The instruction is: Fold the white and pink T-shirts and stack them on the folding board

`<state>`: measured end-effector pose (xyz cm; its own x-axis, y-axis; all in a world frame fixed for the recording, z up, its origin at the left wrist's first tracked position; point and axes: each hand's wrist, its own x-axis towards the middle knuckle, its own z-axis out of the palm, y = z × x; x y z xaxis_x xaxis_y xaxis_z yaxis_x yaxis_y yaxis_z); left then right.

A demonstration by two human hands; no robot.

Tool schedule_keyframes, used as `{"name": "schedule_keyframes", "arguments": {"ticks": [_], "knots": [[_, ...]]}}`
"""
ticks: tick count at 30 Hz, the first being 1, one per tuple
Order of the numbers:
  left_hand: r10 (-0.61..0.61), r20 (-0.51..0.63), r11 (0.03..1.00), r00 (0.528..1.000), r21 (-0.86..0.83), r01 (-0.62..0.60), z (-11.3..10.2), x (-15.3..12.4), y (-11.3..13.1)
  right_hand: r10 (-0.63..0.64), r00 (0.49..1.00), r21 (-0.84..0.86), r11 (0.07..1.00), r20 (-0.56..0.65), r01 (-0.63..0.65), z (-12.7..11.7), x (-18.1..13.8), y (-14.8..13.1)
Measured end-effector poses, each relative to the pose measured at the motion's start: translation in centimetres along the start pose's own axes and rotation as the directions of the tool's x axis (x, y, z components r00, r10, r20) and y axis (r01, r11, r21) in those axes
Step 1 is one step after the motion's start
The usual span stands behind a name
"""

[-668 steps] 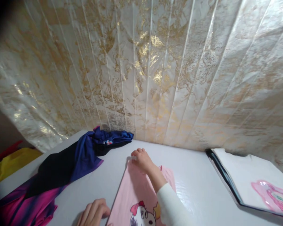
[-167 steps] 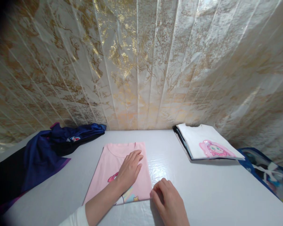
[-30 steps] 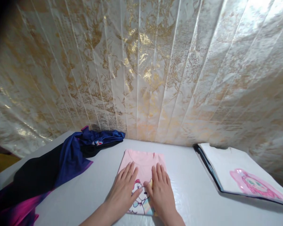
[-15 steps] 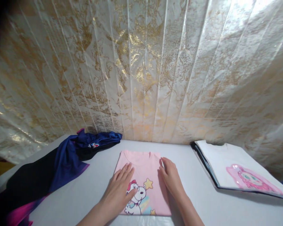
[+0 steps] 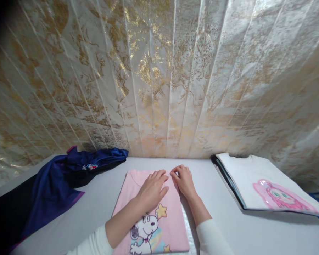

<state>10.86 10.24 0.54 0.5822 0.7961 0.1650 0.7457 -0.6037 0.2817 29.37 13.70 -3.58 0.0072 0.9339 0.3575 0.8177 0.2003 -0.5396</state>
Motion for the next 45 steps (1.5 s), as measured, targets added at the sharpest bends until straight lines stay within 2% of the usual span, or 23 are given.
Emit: {"name": "schedule_keyframes", "arguments": {"ticks": [7, 13, 18, 23, 27, 33, 39, 42, 45], "knots": [[-0.005, -0.060, 1.000, 0.998, 0.009, 0.005, 1.3, -0.4, -0.5, 0.036, 0.999, -0.035, 0.999, -0.039, -0.037, 0.9, 0.6, 0.1], [0.038, -0.070, 0.998, 0.997, 0.047, -0.034, 1.4, -0.3, -0.7, 0.069, 0.990, 0.042, 0.997, -0.127, -0.064, 0.3, -0.3, -0.1], [0.054, -0.084, 0.996, 0.995, 0.069, -0.048, 1.4, -0.3, -0.7, 0.124, 0.983, 0.099, 0.989, -0.139, -0.111, -2.6, -5.6, -0.2], [0.061, -0.090, 0.996, 0.994, 0.076, -0.054, 1.5, -0.2, -0.8, 0.094, 0.996, 0.102, 0.990, -0.007, -0.093, -5.8, -12.9, -2.1], [0.074, -0.090, 0.994, 0.993, 0.086, -0.067, 1.6, -0.1, -1.0, 0.063, 0.994, 0.074, 0.995, 0.089, -0.070, -6.9, -15.7, -3.9], [0.098, -0.084, 0.991, 0.992, 0.105, -0.089, 2.0, 0.0, -1.3, 0.078, 0.991, -0.036, 0.997, 0.109, -0.074, -6.6, -15.6, -4.9], [0.066, -0.063, 0.988, 0.996, 0.143, -0.057, 1.7, 0.1, -0.7, 0.072, 0.990, -0.073, 0.995, 0.125, -0.063, -6.7, -15.7, -4.9], [0.135, -0.085, 0.980, 0.987, 0.161, -0.121, 1.6, 0.2, 0.0, -0.011, 0.997, -0.042, 0.999, 0.080, 0.015, -6.4, -15.8, -5.0], [0.241, -0.046, 0.963, 0.969, 0.133, -0.233, 2.0, 0.5, 0.3, -0.141, 0.989, -0.117, 0.983, 0.037, 0.144, -4.9, -15.7, -5.1]]}}
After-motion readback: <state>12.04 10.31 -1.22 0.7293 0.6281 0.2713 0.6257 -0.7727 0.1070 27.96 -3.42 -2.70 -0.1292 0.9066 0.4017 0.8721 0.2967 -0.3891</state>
